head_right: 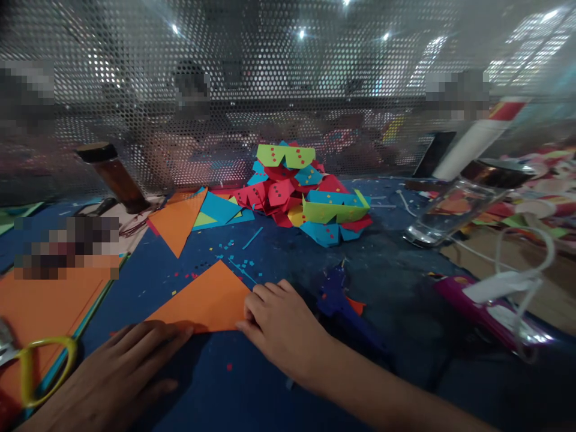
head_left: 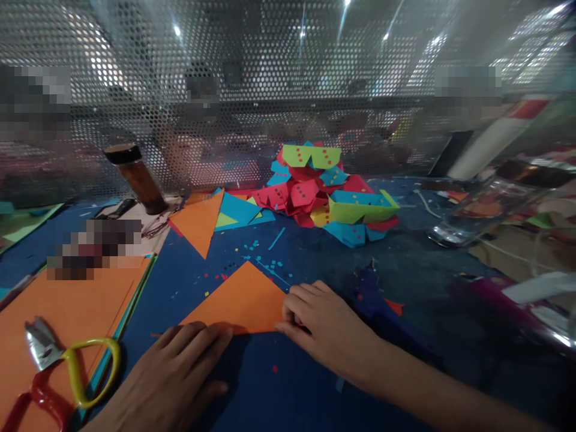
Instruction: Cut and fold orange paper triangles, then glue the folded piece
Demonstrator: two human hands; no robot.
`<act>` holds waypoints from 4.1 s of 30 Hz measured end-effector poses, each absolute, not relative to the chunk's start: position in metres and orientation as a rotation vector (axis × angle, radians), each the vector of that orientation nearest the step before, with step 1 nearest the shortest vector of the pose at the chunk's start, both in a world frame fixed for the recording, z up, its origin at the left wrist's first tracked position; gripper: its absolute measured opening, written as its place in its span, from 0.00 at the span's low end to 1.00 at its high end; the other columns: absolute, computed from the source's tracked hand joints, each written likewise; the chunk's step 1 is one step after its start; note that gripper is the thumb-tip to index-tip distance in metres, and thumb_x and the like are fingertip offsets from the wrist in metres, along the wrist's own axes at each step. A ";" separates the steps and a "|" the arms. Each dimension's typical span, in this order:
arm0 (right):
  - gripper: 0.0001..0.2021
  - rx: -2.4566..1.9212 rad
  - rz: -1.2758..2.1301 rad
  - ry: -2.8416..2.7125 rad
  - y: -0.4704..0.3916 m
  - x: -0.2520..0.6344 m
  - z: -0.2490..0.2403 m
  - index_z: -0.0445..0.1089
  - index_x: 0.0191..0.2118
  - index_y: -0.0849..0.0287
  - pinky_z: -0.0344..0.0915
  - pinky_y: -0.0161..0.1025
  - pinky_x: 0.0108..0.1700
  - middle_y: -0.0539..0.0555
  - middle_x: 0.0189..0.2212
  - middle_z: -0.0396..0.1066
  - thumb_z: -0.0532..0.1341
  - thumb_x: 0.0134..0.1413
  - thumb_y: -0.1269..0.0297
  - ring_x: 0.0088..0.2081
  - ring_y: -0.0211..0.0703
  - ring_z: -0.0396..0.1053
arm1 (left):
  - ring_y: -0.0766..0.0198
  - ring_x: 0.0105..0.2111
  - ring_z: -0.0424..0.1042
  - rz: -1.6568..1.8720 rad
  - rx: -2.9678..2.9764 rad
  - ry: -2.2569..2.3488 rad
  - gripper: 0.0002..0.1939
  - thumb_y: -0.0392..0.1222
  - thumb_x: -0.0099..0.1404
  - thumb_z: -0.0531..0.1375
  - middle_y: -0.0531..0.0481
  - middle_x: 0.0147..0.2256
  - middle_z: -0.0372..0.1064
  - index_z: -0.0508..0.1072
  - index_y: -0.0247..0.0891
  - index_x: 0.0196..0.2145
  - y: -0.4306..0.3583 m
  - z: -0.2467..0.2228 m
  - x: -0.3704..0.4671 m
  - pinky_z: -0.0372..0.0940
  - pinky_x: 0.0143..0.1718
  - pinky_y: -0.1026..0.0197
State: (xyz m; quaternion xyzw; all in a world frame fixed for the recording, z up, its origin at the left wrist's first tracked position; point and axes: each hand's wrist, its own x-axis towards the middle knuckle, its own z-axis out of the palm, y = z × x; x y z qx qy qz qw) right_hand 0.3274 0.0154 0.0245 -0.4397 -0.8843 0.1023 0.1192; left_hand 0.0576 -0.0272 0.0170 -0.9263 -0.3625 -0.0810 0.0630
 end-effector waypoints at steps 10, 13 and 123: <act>0.10 -1.305 0.300 -2.585 0.014 0.328 0.026 0.65 0.28 0.57 0.52 0.40 0.37 0.46 0.29 0.68 0.65 0.58 0.62 0.31 0.40 0.63 | 0.57 0.40 0.74 -0.290 -2.827 -1.062 0.22 0.54 0.69 0.56 0.48 0.46 0.75 0.68 0.39 0.55 -0.025 0.021 0.061 0.68 0.39 0.57; 0.10 -1.303 0.288 -2.583 0.014 0.328 0.025 0.65 0.29 0.57 0.52 0.41 0.38 0.47 0.29 0.69 0.64 0.59 0.62 0.32 0.40 0.63 | 0.57 0.41 0.73 -0.340 -2.826 -1.051 0.23 0.56 0.69 0.55 0.48 0.46 0.75 0.68 0.38 0.54 -0.025 0.018 0.061 0.67 0.41 0.58; 0.05 -1.436 0.619 -2.831 0.020 0.369 0.069 0.66 0.36 0.58 0.55 0.44 0.45 0.49 0.37 0.71 0.59 0.58 0.75 0.35 0.40 0.68 | 0.60 0.38 0.73 -0.427 -2.767 -0.953 0.23 0.58 0.70 0.51 0.51 0.42 0.74 0.67 0.45 0.56 -0.019 -0.005 0.072 0.67 0.38 0.61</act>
